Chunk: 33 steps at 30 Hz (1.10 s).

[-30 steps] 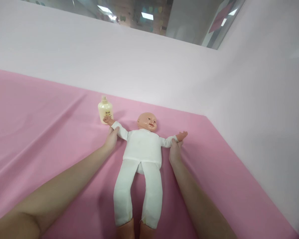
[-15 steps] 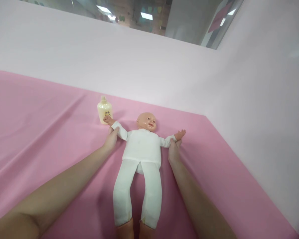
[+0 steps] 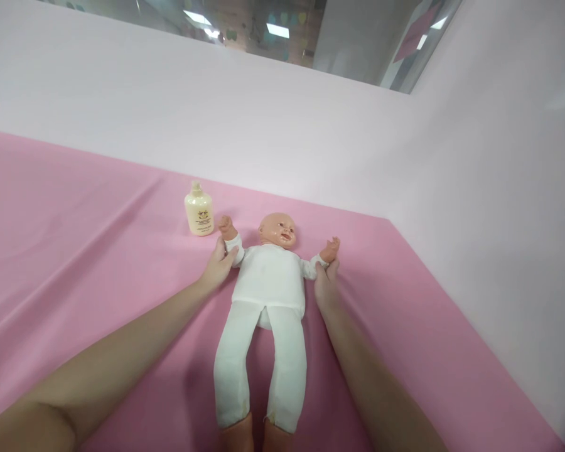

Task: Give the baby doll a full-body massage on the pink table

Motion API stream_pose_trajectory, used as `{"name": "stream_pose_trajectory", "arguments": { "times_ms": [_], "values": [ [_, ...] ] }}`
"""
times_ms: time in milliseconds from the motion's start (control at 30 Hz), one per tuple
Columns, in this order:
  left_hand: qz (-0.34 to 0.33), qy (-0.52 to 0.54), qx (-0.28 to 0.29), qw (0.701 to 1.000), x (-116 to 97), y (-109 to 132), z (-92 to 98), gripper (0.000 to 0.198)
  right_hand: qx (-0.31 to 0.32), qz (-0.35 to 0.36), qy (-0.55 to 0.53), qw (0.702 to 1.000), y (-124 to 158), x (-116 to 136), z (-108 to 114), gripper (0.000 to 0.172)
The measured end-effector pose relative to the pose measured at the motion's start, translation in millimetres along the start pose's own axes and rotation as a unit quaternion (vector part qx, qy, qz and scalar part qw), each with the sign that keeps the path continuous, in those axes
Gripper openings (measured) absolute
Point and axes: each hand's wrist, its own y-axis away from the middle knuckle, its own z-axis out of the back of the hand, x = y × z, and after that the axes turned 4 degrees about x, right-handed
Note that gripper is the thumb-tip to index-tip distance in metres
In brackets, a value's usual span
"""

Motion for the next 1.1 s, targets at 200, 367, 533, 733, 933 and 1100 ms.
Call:
{"name": "stream_pose_trajectory", "arguments": {
  "times_ms": [200, 367, 533, 733, 933, 1100],
  "values": [
    [-0.047, -0.064, 0.064, 0.995, -5.5, 2.0, 0.3, 0.050, 0.076, 0.018, 0.044, 0.996, 11.8, 12.7, -2.4, 0.061],
    [-0.105, -0.165, 0.129, 0.972, -13.2, 3.8, 0.6, 0.047, 0.154, 0.074, 0.140, 0.975, 14.3, 15.3, -1.0, 0.054],
    [-0.165, -0.242, 0.180, 0.939, -15.8, 5.2, -2.0, 0.045, 0.230, 0.111, 0.212, 0.943, 12.7, 19.4, -0.3, 0.065],
    [-0.170, -0.234, 0.183, 0.940, -16.5, 5.8, -3.5, 0.049, 0.226, 0.117, 0.227, 0.940, 12.4, 19.0, -0.9, 0.066],
    [-0.165, -0.230, 0.182, 0.942, -17.7, 6.0, -2.6, 0.049, 0.221, 0.125, 0.227, 0.940, 12.2, 18.3, -1.2, 0.067],
    [-0.159, -0.234, 0.177, 0.943, -16.7, 5.8, -2.7, 0.049, 0.222, 0.126, 0.220, 0.941, 12.0, 19.3, -1.4, 0.066]
  ]
}}
